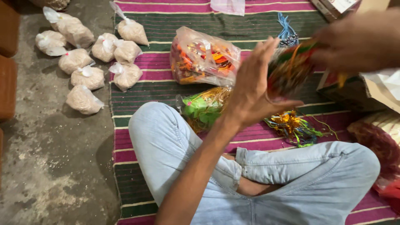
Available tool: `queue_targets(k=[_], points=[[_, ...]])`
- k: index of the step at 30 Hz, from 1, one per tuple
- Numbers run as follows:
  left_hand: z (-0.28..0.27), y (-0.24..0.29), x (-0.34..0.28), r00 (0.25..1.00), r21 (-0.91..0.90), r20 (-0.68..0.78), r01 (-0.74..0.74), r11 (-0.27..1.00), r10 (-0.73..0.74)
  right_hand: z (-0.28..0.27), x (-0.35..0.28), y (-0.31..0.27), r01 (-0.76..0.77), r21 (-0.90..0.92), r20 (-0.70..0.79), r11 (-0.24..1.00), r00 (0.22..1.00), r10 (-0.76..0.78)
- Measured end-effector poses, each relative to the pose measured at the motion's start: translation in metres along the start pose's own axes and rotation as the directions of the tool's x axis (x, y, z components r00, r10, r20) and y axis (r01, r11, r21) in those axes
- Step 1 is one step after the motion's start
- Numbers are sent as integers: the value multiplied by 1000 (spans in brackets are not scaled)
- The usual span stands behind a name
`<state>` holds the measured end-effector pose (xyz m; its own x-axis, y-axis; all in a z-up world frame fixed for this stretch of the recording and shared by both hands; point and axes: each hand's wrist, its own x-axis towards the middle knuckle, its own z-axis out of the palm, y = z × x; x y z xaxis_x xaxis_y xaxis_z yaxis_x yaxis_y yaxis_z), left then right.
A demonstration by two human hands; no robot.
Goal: The person sorts colorful decorative rakhis and threads by hand, removing them from plastic bags and organizing them on a striped mat.
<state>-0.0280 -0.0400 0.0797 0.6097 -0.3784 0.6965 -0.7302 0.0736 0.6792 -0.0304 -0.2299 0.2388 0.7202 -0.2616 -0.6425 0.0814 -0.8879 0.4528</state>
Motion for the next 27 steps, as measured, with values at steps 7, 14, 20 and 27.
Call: queue_targets(k=[7,14,20,27], points=[[37,20,-53,861,-565,343,509,649,-376,19,-8,-19,421,-191,151,886,905,-398],[67,-6,-78,624,-746,613,660,-94,-484,47,48,0,144,625,58,767,972,-230],[66,-13,-78,626,-814,579,485,-320,-522,60,97,25,6,911,-79,413,984,161],[68,-21,-70,605,-820,570,456,-346,-555,222,268,70,46,990,23,-137,885,465]])
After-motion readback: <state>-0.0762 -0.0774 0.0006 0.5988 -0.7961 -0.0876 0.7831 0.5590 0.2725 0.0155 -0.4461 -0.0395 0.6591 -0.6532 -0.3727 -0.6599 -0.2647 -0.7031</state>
